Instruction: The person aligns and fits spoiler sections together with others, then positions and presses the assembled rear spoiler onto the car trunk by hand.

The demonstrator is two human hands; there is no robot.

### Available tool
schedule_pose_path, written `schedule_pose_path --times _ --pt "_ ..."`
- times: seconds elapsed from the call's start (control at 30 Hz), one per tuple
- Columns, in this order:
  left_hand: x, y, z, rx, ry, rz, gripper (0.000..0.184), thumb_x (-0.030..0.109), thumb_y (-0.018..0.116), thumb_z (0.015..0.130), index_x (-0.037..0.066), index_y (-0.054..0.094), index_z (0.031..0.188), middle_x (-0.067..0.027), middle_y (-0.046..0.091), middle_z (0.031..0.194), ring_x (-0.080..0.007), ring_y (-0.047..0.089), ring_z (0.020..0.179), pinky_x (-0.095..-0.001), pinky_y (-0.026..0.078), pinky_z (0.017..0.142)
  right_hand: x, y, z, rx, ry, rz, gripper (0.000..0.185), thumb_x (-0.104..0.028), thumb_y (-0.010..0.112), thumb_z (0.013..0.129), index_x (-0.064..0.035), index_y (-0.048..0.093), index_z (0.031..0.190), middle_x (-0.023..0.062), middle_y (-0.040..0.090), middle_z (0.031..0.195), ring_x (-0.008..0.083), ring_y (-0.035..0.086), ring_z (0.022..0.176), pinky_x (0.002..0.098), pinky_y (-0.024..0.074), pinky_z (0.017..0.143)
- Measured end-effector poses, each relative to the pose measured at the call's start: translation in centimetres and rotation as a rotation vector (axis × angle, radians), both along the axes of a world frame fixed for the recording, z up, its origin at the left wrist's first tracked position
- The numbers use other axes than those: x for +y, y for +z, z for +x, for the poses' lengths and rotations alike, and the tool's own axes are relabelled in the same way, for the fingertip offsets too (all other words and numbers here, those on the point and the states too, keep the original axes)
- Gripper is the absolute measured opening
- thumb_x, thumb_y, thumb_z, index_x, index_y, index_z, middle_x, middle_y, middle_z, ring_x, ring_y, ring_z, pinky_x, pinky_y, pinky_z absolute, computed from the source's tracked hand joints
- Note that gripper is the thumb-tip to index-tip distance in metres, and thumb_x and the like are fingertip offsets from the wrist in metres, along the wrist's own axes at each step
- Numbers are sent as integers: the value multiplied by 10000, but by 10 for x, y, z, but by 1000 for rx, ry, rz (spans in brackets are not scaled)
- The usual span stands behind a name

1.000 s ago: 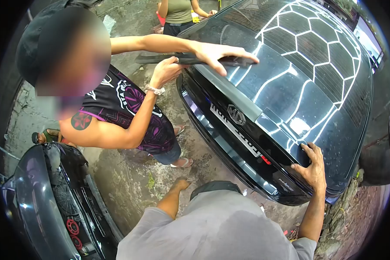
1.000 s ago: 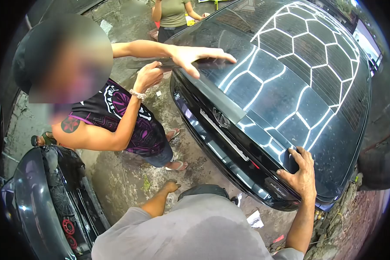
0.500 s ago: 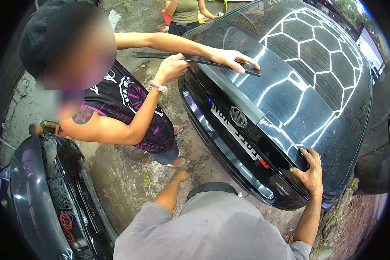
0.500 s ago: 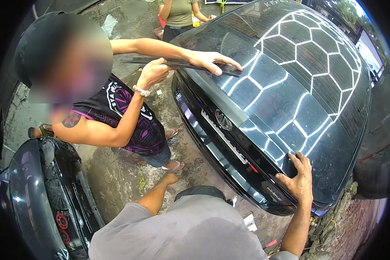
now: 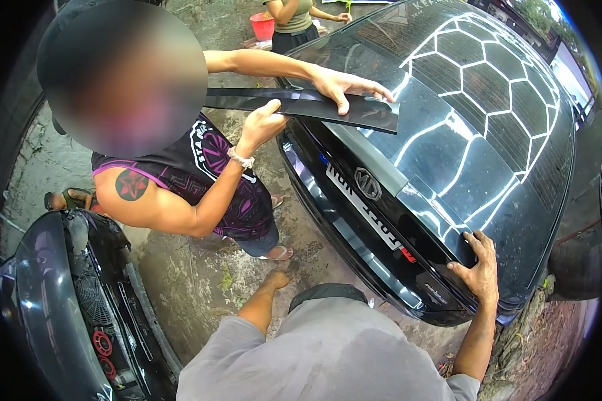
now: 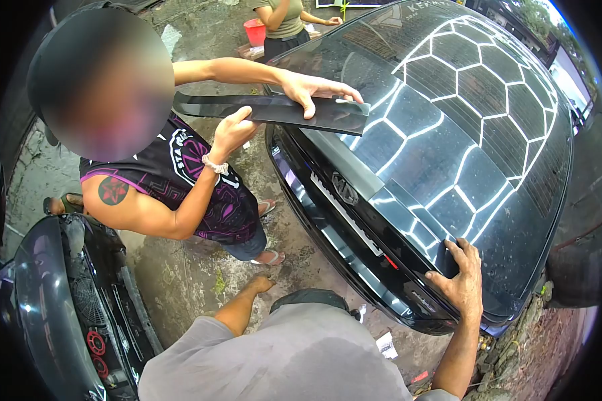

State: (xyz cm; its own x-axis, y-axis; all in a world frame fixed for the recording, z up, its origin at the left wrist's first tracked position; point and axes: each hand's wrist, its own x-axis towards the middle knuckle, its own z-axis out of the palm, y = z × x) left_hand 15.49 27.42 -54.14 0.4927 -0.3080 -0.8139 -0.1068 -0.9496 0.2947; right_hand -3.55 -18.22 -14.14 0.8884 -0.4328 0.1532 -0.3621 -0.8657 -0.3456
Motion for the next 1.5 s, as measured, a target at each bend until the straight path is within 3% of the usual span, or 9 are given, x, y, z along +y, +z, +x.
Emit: schedule_pose_path --times 0.83,0.87,1.17,1.23,1.3,1.37,1.4,1.43,1.5 --pt "12 -19 1 -73 5 -102 690 514 568 934 68 523 1459 -193 471 1522 -334 422 1429 -398 299 1204 19 14 2 37 -12 21 772 -285 896 580 -64 665 1283 220 555 1374 398 504 1280 482 391 1102" --pt "15 -42 -1 -146 -8 -66 605 471 609 929 48 608 1361 -168 592 1416 -324 519 1351 -400 395 1130 17 12 1 42 -9 1 778 -294 898 581 -68 663 1287 224 549 1386 399 497 1295 485 388 1108" --pt "-21 -32 59 -39 358 -638 501 441 661 915 2 717 1150 -233 728 1096 -306 705 1042 -396 525 910 12 22 4 63 23 -10 800 -334 890 616 -76 634 1327 228 547 1380 399 500 1298 477 384 1102" --pt "-37 41 57 -270 236 -482 479 444 658 919 1 742 1083 -186 757 996 -266 723 935 -391 541 851 8 22 3 31 61 -14 784 -383 891 637 -73 639 1312 238 544 1380 402 501 1288 478 384 1102" --pt "-29 58 48 -92 209 -452 461 392 575 980 -20 682 1158 -163 759 903 -235 729 761 -374 571 735 6 22 2 36 90 60 779 -431 898 647 -103 651 1310 243 558 1370 422 496 1292 510 391 1100" --pt "-4 -44 52 157 213 -991 344 235 553 999 -3 618 1239 -132 734 996 -202 692 889 -377 544 635 2 15 -3 -30 144 -46 754 -477 876 685 -98 654 1298 238 568 1341 415 527 1251 506 415 1067" --pt "4 -60 59 -147 144 -525 296 222 601 939 -43 712 1009 -220 749 920 -342 735 806 -420 577 717 -1 15 -3 1 161 -23 756 -484 871 689 -94 652 1298 236 578 1306 409 538 1228 503 422 1042" --pt "8 -78 69 -206 113 -343 301 228 600 939 -40 710 1017 -221 744 932 -343 730 818 -420 573 727 -2 14 -3 -33 151 -50 759 -486 866 693 -88 650 1303 234 581 1287 404 546 1212 502 417 1031" --pt "-35 -25 82 -216 90 -352 311 241 597 938 -34 706 1032 -221 735 955 -344 719 843 -421 565 745 -8 11 -4 -51 150 -72 739 -501 843 709 -112 643 1305 212 574 1311 382 534 1230 503 417 1017"
